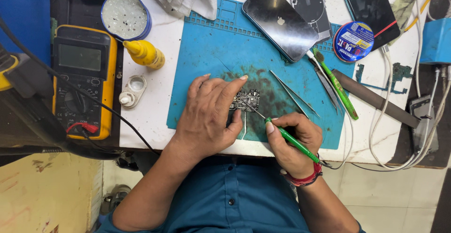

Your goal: The person uses a green-handled screwdriver and tweezers to manipulate components on a small circuit board. They repeatedly probe and adjust tiny parts on the board while holding it steady with their left hand. The work is performed on a blue mat with various tools and phone parts nearby.

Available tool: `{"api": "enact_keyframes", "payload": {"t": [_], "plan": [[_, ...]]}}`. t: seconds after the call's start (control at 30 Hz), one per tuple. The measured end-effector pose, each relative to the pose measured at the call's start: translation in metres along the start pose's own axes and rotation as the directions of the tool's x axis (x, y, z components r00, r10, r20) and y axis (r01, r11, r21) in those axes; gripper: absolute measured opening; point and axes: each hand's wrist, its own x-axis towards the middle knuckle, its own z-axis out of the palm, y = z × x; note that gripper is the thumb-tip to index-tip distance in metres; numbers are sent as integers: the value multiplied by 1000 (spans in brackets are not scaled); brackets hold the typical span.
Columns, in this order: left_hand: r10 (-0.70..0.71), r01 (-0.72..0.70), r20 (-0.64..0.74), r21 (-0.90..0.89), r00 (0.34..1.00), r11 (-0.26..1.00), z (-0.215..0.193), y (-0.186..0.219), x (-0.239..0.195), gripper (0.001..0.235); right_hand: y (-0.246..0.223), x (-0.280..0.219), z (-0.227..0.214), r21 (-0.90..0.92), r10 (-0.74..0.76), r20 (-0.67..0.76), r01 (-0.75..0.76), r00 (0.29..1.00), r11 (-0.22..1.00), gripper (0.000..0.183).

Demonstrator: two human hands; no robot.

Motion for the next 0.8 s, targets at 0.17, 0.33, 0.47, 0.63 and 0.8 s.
{"api": "enact_keyframes", "payload": {"t": [0.17,0.33,0.47,0.63,0.8], "plan": [[-3,3,1,-5,1000,1000,1,0,0,68,-1,0,0,9,12,-6,-12,1000,1000,9],[-5,5,3,-9,1000,1000,1,0,0,68,-1,0,0,-20,5,-8,-5,1000,1000,9],[-6,6,5,-11,1000,1000,0,0,0,68,-1,1,0,-20,0,-6,0,1000,1000,9],[-7,7,3,-9,1000,1000,0,0,0,68,-1,1,0,-17,0,-8,0,1000,1000,9],[-5,5,4,-8,1000,1000,0,0,0,68,0,1,-1,2,-3,-1,3,1000,1000,9]]}}
